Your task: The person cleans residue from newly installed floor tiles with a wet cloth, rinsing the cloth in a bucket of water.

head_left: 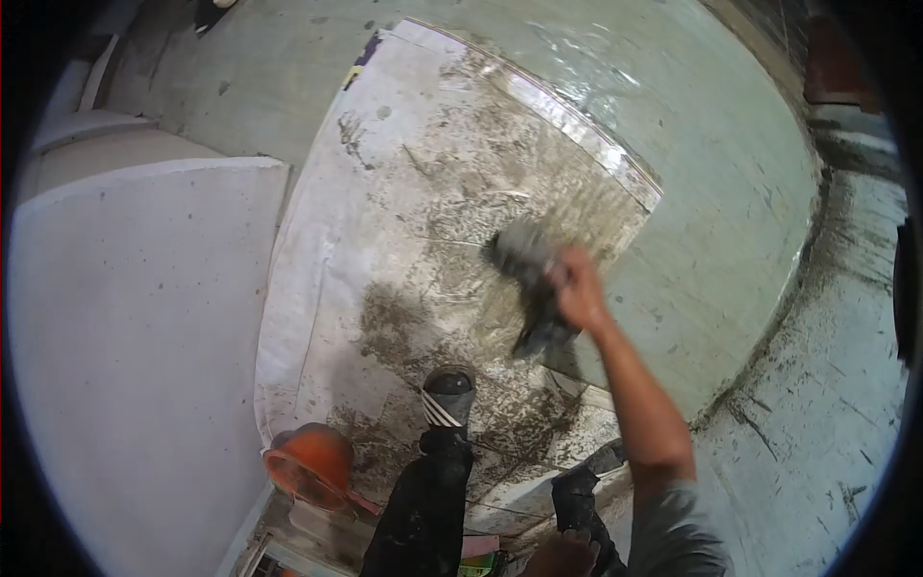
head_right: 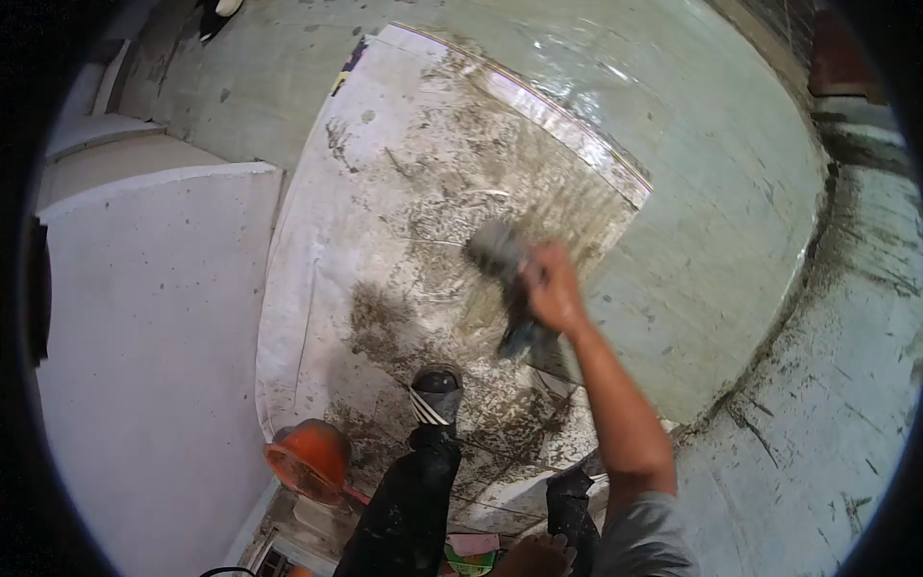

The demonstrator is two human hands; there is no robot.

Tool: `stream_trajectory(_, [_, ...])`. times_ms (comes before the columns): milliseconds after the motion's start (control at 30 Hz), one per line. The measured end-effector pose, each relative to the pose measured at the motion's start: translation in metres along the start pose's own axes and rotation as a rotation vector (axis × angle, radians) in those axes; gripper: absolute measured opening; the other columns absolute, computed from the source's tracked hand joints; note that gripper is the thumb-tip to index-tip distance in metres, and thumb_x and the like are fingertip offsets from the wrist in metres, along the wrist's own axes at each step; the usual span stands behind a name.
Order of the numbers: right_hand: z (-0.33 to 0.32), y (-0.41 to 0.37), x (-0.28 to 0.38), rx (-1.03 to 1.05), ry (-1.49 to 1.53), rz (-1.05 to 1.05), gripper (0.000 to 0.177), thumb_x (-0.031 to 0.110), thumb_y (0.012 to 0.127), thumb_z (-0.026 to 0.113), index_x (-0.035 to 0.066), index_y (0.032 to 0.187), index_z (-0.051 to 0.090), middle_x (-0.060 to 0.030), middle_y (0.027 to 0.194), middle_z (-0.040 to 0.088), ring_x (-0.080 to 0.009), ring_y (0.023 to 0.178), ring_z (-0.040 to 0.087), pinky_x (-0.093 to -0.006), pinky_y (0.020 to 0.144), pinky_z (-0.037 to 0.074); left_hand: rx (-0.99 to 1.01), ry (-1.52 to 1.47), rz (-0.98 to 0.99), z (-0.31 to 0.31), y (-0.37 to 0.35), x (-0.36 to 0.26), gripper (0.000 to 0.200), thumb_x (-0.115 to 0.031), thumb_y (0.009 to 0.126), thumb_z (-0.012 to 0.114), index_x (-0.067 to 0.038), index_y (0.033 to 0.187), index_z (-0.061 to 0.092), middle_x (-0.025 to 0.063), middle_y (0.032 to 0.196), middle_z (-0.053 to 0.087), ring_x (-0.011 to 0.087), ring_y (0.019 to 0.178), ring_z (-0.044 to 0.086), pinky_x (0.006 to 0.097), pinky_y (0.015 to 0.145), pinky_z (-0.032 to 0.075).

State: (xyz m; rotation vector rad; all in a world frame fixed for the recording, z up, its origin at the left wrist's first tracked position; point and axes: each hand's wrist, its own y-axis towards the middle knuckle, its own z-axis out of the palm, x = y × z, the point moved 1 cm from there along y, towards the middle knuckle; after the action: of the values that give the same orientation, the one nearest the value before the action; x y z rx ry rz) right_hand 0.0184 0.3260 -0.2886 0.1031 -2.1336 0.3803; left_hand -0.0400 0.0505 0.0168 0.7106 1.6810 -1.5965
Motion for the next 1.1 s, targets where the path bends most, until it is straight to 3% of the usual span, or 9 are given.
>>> stream_trajectory(267, [0.061, 0.165, 0.029, -0.451, -0.563, -0.094, 0.043, 0.021, 0.095, 0.065, 0.009, 0.136, 0.063, -0.0217, 0.113, 0.060, -0.0439, 0.101, 0.057, -0.0543, 0.088, 0.049, -0.164, -0.079, -0.037, -0.031, -0.026, 0.025, 0.032, -0.024, 0.100, 0.059, 0.003, 0.116, 0.066, 0.0223, 0.106, 0.064, 0.0334, 0.091, 0.064, 0.0501, 0.080, 0.054])
stream_trajectory(400, [0.137, 0.032, 0.063, -0.103, -0.550, -0.229, 0.044, 0.008, 0.091, 0.056, 0.007, 0.135, 0.064, -0.0252, 0.110, 0.058, -0.0441, 0.096, 0.055, -0.0570, 0.081, 0.049, 0.106, -0.052, 0.021, -0.045, -0.021, 0.017, 0.029, -0.022, 0.101, 0.057, 0.002, 0.114, 0.065, 0.0219, 0.098, 0.065, 0.0312, 0.073, 0.060, 0.0494, 0.075, 0.052])
stream_trajectory(500, [0.168, -0.045, 0.085, 0.470, -0.500, -0.126, 0.052, 0.013, 0.092, 0.060, 0.015, 0.143, 0.062, -0.0255, 0.142, 0.053, -0.0479, 0.123, 0.053, -0.0528, 0.109, 0.046, 0.106, -0.161, -0.025, -0.050, -0.020, 0.010, 0.029, -0.022, 0.102, 0.056, 0.001, 0.116, 0.065, 0.0208, 0.094, 0.066, 0.0311, 0.068, 0.057, 0.0497, 0.074, 0.051])
stream_trajectory(633, [0.108, 0.024, 0.118, 0.435, -0.080, 0.110, 0.044, 0.011, 0.089, 0.062, 0.011, 0.133, 0.068, -0.0258, 0.134, 0.059, -0.0460, 0.124, 0.054, -0.0521, 0.111, 0.044, -0.092, -0.218, -0.011, -0.027, -0.018, 0.009, 0.029, -0.022, 0.104, 0.054, 0.000, 0.118, 0.065, 0.0199, 0.092, 0.066, 0.0312, 0.064, 0.055, 0.0499, 0.077, 0.050])
stream_trajectory(733, [0.063, 0.137, 0.083, 0.047, -0.207, -0.247, 0.020, 0.009, 0.088, 0.059, 0.003, 0.106, 0.067, -0.0233, 0.104, 0.060, -0.0427, 0.100, 0.058, -0.0529, 0.088, 0.047, -0.313, -0.181, 0.041, -0.012, -0.024, 0.017, 0.029, -0.020, 0.105, 0.051, -0.001, 0.123, 0.065, 0.0209, 0.102, 0.066, 0.0323, 0.073, 0.059, 0.0502, 0.085, 0.051])
stream_trajectory(800, [0.039, 0.215, 0.078, -0.187, -0.416, -0.237, 0.022, 0.009, 0.090, 0.065, 0.005, 0.111, 0.070, -0.0238, 0.110, 0.062, -0.0430, 0.103, 0.059, -0.0512, 0.090, 0.048, 0.098, -0.305, -0.029, -0.082, -0.053, 0.023, 0.031, -0.018, 0.107, 0.049, 0.000, 0.126, 0.064, 0.0227, 0.113, 0.065, 0.0333, 0.086, 0.064, 0.0509, 0.092, 0.052])
stream_trajectory(900, [0.053, 0.269, 0.066, -0.296, -0.753, 0.139, 0.060, 0.053, 0.100, 0.058, 0.020, 0.151, 0.053, -0.0174, 0.143, 0.054, -0.0445, 0.134, 0.048, -0.0705, 0.102, 0.040, -0.231, -0.269, -0.069, -0.030, -0.029, 0.029, 0.033, -0.019, 0.109, 0.046, 0.000, 0.130, 0.063, 0.0229, 0.122, 0.063, 0.0332, 0.097, 0.063, 0.0495, 0.092, 0.052])
stream_trajectory(1000, [0.109, 0.236, 0.080, -0.330, -0.893, 0.063, 0.065, 0.058, 0.097, 0.061, 0.025, 0.151, 0.053, -0.0143, 0.148, 0.053, -0.0411, 0.138, 0.045, -0.0694, 0.102, 0.039, -0.529, -0.215, -0.092, 0.027, -0.014, 0.019, 0.036, -0.020, 0.111, 0.043, 0.000, 0.134, 0.062, 0.0231, 0.132, 0.061, 0.0331, 0.108, 0.062, 0.0481, 0.093, 0.053])
stream_trajectory(1100, [0.143, 0.162, 0.085, -0.081, -0.861, -0.150, 0.062, 0.046, 0.096, 0.063, 0.029, 0.154, 0.050, -0.0108, 0.149, 0.053, -0.0374, 0.136, 0.047, -0.0634, 0.100, 0.041, -0.092, -0.263, -0.132, -0.027, -0.033, 0.029, 0.038, -0.024, 0.109, 0.048, 0.001, 0.134, 0.063, 0.0219, 0.124, 0.065, 0.0370, 0.107, 0.064, 0.0490, 0.090, 0.053])
